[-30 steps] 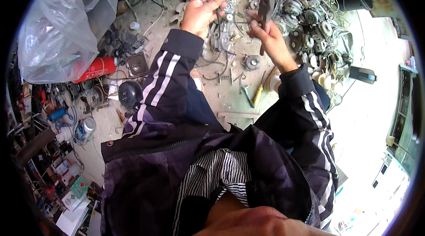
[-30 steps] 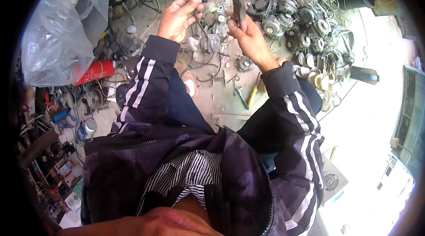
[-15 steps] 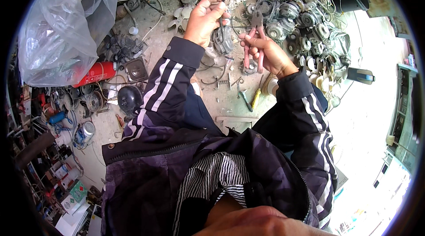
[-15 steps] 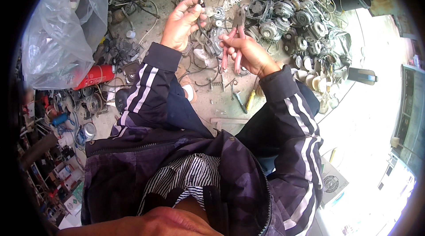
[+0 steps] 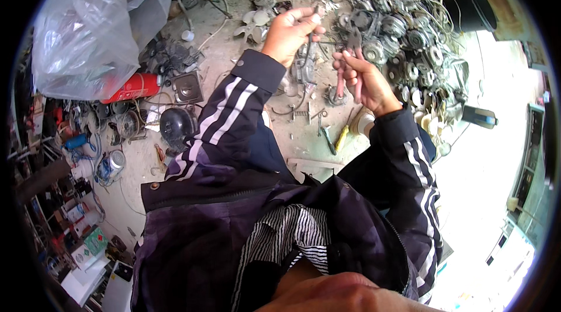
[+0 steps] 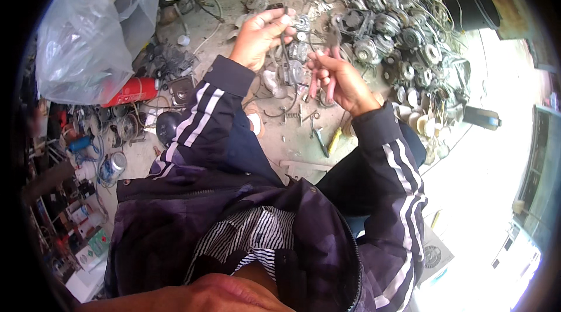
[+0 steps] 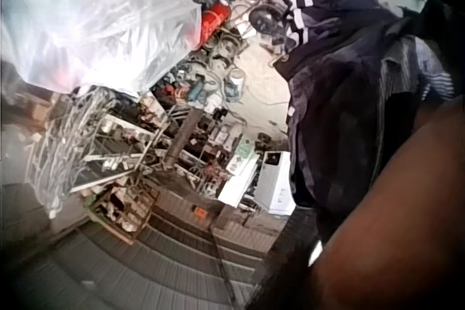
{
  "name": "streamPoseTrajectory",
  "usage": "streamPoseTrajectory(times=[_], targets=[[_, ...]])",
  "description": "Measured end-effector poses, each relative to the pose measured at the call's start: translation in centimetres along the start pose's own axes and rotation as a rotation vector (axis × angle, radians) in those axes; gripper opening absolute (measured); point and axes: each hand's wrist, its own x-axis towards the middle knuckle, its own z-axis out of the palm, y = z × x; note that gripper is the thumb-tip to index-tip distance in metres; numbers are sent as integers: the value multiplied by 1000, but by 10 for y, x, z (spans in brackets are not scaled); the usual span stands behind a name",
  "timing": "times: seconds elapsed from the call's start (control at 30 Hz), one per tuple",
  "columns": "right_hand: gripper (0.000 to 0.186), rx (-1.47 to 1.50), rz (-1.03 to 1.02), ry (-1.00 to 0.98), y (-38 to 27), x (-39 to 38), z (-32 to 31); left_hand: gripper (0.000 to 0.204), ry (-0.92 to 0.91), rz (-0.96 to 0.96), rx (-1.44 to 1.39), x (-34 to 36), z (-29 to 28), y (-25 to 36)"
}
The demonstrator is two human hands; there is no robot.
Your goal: The person disassembles a white plastic fan blade using a wrench and pliers in a cluttered workshop. They remove the central hub and a metal retaining clip, then place the components on the floor among other scrap parts.
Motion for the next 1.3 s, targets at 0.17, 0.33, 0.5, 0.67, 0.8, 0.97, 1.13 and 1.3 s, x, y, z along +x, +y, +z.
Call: streamPoseTrajectory(times=[0.17,0.33,0.5,0.67,0.8,0.97,1.13,1.3], targets=[[19,210,57,-30,2,4,-17,36,36,-33,-10,0,6,3],[26,-623,-321,49,9,-6,0,29,3,19,-28,-1,5,5],[30,-781,-417,99,20,0,-3,26,41,-7,-59,-1,7,2],[36,-1032,-534,122,25,4,-12,25,31,4,-28,-2,8,1],[36,-1146,-495,188,20,-2,-6,24,-26,-16,-31,-2,8,3],[33,-1270,-628,266,20,-4,-1,23,3,0,-64,-2,8,0],[31,-1330,-693,277,15,-12,8,23,10,27,-27,-4,12,2],[31,-1366,-735,282,13,-10,5,22,12,57,-69,-2,12,-3]])
